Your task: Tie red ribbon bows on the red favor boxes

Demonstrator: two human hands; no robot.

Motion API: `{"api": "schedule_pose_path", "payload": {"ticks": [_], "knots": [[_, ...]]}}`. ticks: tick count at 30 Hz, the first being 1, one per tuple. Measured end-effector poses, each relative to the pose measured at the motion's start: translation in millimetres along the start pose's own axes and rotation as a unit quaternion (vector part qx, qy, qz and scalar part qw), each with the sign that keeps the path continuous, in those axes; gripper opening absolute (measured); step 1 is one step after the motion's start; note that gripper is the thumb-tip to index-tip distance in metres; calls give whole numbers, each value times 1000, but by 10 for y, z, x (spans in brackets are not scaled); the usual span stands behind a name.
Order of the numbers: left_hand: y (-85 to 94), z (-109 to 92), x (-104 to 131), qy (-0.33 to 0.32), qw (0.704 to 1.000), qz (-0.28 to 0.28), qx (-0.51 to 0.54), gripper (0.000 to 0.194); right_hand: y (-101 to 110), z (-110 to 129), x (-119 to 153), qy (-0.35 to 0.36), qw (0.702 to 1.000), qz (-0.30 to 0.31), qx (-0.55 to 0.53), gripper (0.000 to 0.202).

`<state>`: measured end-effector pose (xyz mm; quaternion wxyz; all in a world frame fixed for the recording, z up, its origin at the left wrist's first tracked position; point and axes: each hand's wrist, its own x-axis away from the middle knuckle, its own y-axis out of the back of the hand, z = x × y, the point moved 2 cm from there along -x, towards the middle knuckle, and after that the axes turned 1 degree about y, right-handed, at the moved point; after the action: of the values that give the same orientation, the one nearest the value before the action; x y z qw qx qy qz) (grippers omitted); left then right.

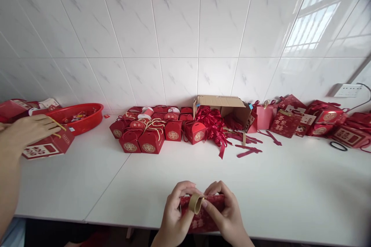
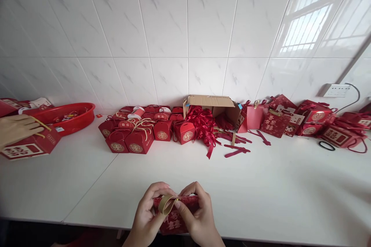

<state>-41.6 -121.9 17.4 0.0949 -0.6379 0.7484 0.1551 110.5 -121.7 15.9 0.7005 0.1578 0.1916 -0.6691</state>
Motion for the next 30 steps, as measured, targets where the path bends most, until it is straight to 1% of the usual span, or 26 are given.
{"api": "schedule_pose_path", "payload": {"ticks": [5, 7, 9, 10, 11, 13, 14, 16, 17, 18, 20, 21, 22, 23, 24, 25, 26, 27, 28, 29, 30], "knots": [[-16, 31, -41, -11, 1000, 3, -22, 26, 15, -74, 8, -12, 1000, -21, -6, 16], [-40, 33, -55, -2, 1000, -2, -29, 24, 58, -113, 21, -20, 999, -26, 2, 16], [-62, 44, -58, 7, 1000, -4, -29, 22, 131, -161, 45, -32, 999, -18, 20, 15], [-68, 55, -55, 11, 1000, -4, -26, 21, 175, -188, 64, -40, 999, -6, 30, 18], [-70, 69, -48, 14, 1000, -4, -24, 22, 223, -216, 88, -49, 998, 13, 44, 26], [-58, 103, -23, 16, 999, -3, -31, 27, 325, -279, 151, -72, 992, 66, 81, 44], [-44, 122, -7, 19, 999, -6, -39, 32, 382, -312, 188, -84, 987, 94, 101, 49], [-4, 162, 27, 22, 998, -15, -50, 44, 523, -378, 265, -101, 976, 131, 139, 47], [19, 186, 42, 21, 998, -17, -49, 50, 618, -412, 300, -103, 973, 134, 154, 44], [45, 213, 54, 19, 999, -16, -45, 54, 736, -445, 330, -102, 972, 123, 171, 42], [109, 288, 65, 16, 999, -22, -38, 54, 1051, -514, 363, -109, 968, 64, 215, 39], [147, 336, 64, 19, 999, -30, -39, 51, 1245, -547, 364, -122, 962, 20, 243, 39], [188, 389, 59, 26, 998, -44, -44, 48, 1453, -574, 353, -145, 952, -31, 269, 40], [230, 444, 51, 35, 996, -61, -50, 45, 1658, -596, 330, -174, 940, -68, 285, 44], [269, 496, 40, 44, 994, -79, -56, 43, 1863, -605, 297, -204, 921, -130, 305, 52], [304, 542, 26, 53, 992, -94, -61, 41, 2051, -602, 259, -230, 893, -202, 328, 61], [334, 579, 10, 62, 990, -110, -65, 39, 2208, -593, 220, -251, 858, -274, 356, 71], [362, 607, -6, 69, 987, -127, -66, 39, 2329, -579, 184, -256, 818, -348, 380, 83], [387, 626, -25, 75, 984, -146, -67, 38, 2408, -576, 152, -250, 787, -402, 394, 97], [410, 639, -47, 82, 982, -158, -69, 39, 2453, -594, 128, -242, 769, -434, 402, 108], [432, 650, -73, 90, 979, -167, -74, 40, 2471, -635, 114, -236, 763, -442, 408, 115]]}}
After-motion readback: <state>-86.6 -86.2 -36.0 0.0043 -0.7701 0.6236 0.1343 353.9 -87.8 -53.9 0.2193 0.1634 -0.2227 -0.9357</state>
